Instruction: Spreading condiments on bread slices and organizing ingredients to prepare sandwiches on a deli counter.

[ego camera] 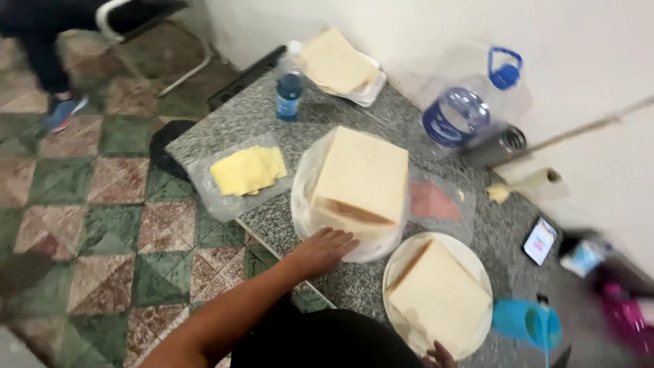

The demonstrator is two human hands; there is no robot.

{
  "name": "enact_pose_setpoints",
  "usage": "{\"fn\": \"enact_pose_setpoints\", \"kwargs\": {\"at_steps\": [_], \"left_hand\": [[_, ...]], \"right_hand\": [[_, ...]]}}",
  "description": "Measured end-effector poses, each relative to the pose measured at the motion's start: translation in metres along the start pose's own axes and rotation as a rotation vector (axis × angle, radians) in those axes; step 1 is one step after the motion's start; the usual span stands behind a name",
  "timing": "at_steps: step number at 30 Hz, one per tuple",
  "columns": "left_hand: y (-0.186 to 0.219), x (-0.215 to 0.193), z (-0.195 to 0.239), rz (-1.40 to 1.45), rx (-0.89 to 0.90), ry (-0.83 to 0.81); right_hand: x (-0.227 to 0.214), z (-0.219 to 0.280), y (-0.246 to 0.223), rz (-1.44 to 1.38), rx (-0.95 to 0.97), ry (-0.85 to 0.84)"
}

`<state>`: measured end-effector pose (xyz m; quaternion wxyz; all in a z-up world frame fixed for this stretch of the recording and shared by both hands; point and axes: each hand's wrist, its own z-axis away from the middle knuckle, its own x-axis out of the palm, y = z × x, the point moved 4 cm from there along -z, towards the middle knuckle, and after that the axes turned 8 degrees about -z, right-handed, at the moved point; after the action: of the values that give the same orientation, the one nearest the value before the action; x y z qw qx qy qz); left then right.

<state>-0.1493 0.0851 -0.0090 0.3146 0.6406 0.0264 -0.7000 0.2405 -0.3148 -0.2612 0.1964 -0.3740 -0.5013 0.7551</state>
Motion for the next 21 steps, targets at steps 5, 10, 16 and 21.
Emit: {"fn": "enact_pose_setpoints", "kwargs": {"at_steps": [5,10,16,21], "left_hand": [[-0.02,0.074,-0.008,-0.169,0.218,0.309],[-0.004,0.042,-0.01,-0.177,0.15,-0.059],[0.012,0.05,-0.023,-0.255,0.109,0.05],[0.053,0.061,-0.049,0.084,0.16,0.191]], "right_hand": [[0.036,0.079,-0.145,0.011,0.158,-0.068],[0.045,0.131,-0.207,-0.05,0.352,-0.009],[0.036,0.155,-0.229,-0.111,0.358,0.091],[0.01,0.152,-0.211,-0.065,0.36,0.096]]}}
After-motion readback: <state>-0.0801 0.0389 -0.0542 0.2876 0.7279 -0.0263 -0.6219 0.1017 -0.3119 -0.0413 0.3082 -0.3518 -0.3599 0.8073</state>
